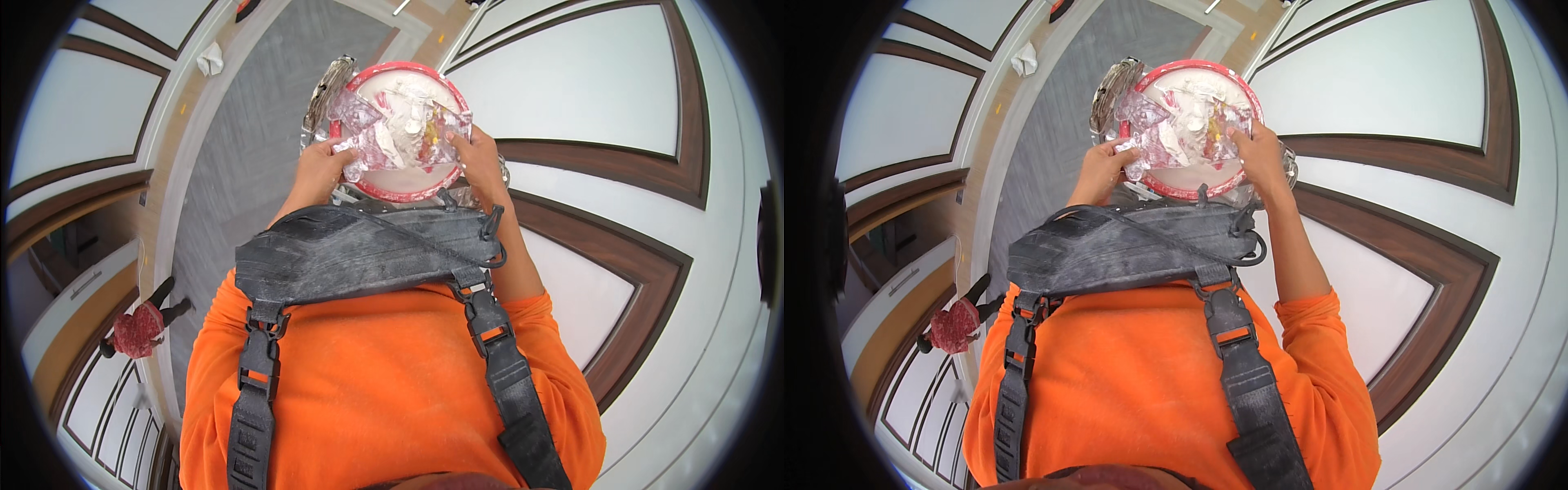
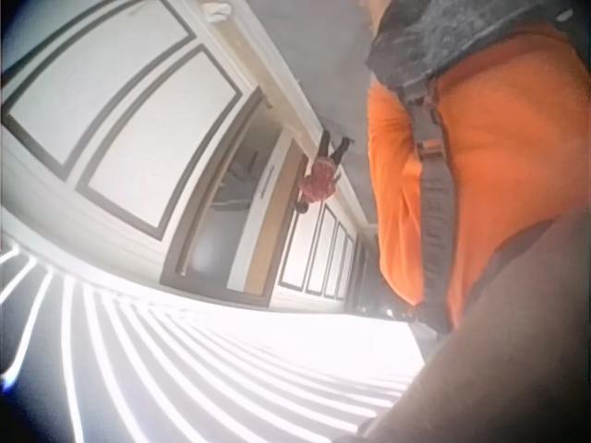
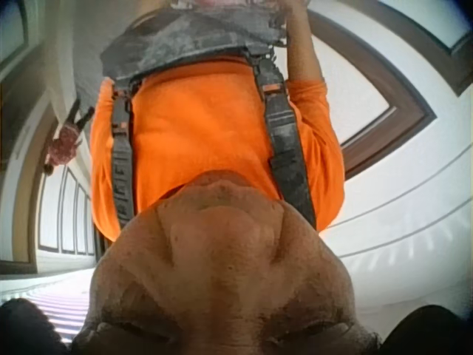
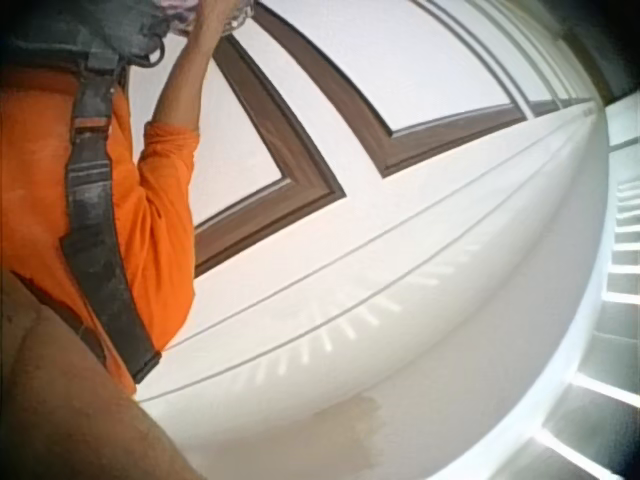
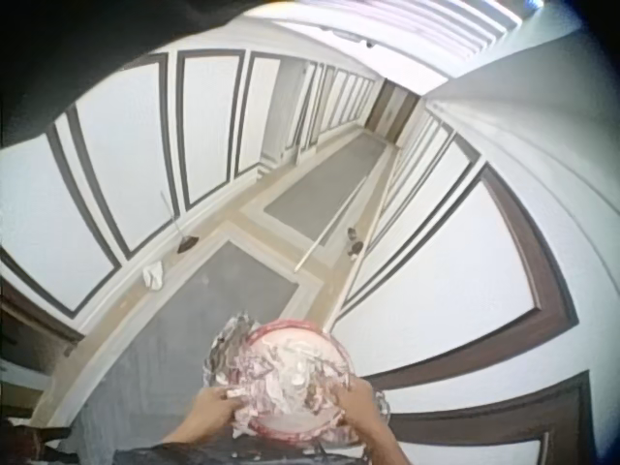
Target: The person uses a small putty knife to scoop white paint from a bucket and applies it to the ceiling. They repeatedly dip the tool into the bucket and spread the paint along the ceiling surface, working near recessed lighting strips.
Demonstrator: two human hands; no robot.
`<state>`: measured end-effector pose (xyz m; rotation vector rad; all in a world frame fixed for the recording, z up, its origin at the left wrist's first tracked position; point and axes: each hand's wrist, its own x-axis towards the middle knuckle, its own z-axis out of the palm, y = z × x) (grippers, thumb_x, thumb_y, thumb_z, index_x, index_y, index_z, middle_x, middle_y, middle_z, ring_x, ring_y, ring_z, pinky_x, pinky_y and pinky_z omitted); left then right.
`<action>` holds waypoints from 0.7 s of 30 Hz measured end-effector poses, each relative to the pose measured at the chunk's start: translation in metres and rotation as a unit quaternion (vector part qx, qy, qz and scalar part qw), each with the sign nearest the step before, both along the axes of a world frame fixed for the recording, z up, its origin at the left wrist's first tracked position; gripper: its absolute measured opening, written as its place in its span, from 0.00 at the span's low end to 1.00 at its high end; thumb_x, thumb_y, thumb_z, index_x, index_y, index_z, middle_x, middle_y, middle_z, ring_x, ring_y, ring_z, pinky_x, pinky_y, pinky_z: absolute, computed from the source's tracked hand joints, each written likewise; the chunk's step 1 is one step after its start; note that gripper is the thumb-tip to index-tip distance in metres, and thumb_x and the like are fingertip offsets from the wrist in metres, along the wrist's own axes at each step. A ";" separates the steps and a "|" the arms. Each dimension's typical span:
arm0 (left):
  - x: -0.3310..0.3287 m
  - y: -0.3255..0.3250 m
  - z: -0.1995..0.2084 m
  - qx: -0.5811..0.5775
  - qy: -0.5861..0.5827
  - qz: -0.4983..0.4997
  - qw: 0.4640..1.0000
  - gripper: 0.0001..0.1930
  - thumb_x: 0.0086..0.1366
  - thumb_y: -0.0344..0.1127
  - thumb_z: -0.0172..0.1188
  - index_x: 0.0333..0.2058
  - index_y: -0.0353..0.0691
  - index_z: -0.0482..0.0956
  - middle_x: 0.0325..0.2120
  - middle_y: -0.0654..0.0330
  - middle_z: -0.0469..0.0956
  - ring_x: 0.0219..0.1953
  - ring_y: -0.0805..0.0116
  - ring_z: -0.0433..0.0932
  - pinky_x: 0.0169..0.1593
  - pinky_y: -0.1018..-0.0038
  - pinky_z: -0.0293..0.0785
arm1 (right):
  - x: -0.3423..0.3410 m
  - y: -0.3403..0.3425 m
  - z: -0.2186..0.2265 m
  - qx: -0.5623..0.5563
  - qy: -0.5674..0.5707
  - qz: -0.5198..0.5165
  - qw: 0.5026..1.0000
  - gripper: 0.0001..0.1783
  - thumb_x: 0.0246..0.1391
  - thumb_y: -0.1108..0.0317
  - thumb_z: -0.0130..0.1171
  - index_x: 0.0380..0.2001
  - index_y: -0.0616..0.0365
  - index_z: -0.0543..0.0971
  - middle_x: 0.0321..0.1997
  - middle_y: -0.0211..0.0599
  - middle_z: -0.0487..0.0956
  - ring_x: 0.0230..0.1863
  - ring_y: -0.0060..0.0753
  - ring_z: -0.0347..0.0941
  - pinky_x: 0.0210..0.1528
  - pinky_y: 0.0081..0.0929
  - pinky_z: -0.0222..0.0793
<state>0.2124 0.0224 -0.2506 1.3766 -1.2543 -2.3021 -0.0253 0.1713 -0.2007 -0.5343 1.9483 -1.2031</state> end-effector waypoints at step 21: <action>-0.006 -0.025 0.041 0.146 0.143 0.058 0.977 0.19 0.69 0.30 0.59 0.56 0.30 0.72 0.45 0.55 0.81 0.44 0.69 0.83 0.49 0.71 0.85 | 0.030 0.035 -0.014 0.097 0.375 0.041 0.921 0.19 0.54 0.72 0.58 0.51 0.57 0.78 0.48 0.50 0.82 0.48 0.59 0.78 0.50 0.47 0.73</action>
